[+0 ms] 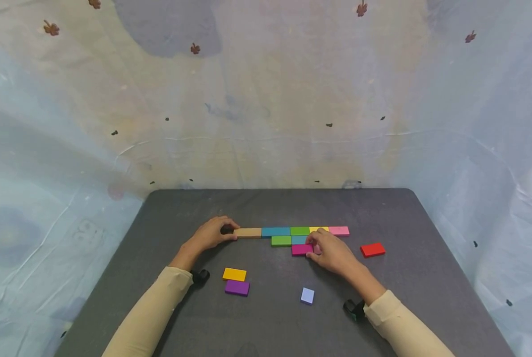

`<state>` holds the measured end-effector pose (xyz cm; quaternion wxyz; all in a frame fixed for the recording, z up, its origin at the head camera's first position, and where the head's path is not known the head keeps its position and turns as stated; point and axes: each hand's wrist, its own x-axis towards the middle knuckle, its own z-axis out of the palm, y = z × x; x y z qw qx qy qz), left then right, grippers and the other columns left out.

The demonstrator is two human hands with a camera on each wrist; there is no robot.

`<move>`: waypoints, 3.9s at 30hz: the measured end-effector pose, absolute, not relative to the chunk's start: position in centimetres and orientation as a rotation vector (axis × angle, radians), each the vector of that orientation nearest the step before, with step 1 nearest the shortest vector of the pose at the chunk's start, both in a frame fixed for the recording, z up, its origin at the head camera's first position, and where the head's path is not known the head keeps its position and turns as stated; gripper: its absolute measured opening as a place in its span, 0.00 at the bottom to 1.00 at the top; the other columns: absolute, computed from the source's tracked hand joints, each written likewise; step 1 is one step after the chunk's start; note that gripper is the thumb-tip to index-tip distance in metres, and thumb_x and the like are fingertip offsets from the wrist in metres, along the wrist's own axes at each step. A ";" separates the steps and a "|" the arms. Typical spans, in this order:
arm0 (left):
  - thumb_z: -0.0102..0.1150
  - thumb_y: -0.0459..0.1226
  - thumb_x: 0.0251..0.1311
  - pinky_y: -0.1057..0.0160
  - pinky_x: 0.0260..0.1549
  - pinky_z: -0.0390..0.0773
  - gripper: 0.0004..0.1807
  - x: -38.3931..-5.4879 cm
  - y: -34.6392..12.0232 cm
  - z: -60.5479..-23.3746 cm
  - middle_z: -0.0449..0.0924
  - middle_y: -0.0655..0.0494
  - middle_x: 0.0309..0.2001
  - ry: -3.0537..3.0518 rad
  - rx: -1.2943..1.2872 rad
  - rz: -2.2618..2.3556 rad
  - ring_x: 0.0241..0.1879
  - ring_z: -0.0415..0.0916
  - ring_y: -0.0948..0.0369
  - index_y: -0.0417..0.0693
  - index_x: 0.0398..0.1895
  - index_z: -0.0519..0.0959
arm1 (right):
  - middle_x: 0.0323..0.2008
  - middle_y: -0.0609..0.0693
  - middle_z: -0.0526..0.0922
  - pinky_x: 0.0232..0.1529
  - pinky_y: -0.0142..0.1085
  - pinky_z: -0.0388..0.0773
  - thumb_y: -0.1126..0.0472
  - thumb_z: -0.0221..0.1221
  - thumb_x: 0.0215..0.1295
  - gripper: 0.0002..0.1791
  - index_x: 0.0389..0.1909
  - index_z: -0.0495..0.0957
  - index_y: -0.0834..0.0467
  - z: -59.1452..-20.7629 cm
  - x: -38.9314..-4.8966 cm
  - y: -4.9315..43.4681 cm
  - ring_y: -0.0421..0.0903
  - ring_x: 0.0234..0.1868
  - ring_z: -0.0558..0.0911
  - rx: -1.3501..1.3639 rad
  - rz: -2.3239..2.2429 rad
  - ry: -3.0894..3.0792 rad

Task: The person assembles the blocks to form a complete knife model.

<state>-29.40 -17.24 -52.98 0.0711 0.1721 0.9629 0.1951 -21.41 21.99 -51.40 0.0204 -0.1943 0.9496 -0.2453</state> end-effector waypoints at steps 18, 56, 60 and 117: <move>0.74 0.50 0.67 0.42 0.64 0.78 0.18 -29.4 -17.4 -53.0 0.85 0.60 0.54 2.897 0.531 0.576 0.59 0.80 0.54 0.61 0.58 0.88 | 0.43 0.48 0.78 0.39 0.40 0.78 0.59 0.77 0.64 0.16 0.49 0.84 0.55 -51.7 -21.8 21.9 0.44 0.41 0.77 -0.613 -0.739 2.942; 0.74 0.49 0.67 0.44 0.62 0.80 0.18 -29.5 -17.4 -53.0 0.85 0.58 0.54 2.911 0.566 0.586 0.57 0.81 0.55 0.59 0.57 0.88 | 0.46 0.50 0.84 0.43 0.39 0.83 0.59 0.76 0.66 0.17 0.52 0.84 0.59 -50.0 -19.2 18.2 0.46 0.42 0.82 -0.826 -0.860 2.940; 0.75 0.48 0.66 0.44 0.61 0.80 0.17 -29.4 -17.4 -52.9 0.85 0.59 0.53 2.912 0.564 0.594 0.56 0.81 0.55 0.59 0.57 0.88 | 0.48 0.51 0.85 0.45 0.38 0.83 0.59 0.76 0.66 0.18 0.53 0.85 0.58 -49.9 -18.0 16.4 0.49 0.43 0.82 -0.905 -0.901 2.891; 0.76 0.46 0.66 0.46 0.58 0.82 0.16 -29.4 -17.2 -52.9 0.86 0.59 0.51 2.895 0.533 0.640 0.53 0.83 0.58 0.59 0.55 0.89 | 0.37 0.43 0.78 0.41 0.31 0.78 0.51 0.80 0.60 0.20 0.46 0.82 0.54 -52.1 -15.7 6.7 0.35 0.36 0.74 -0.871 -0.828 2.638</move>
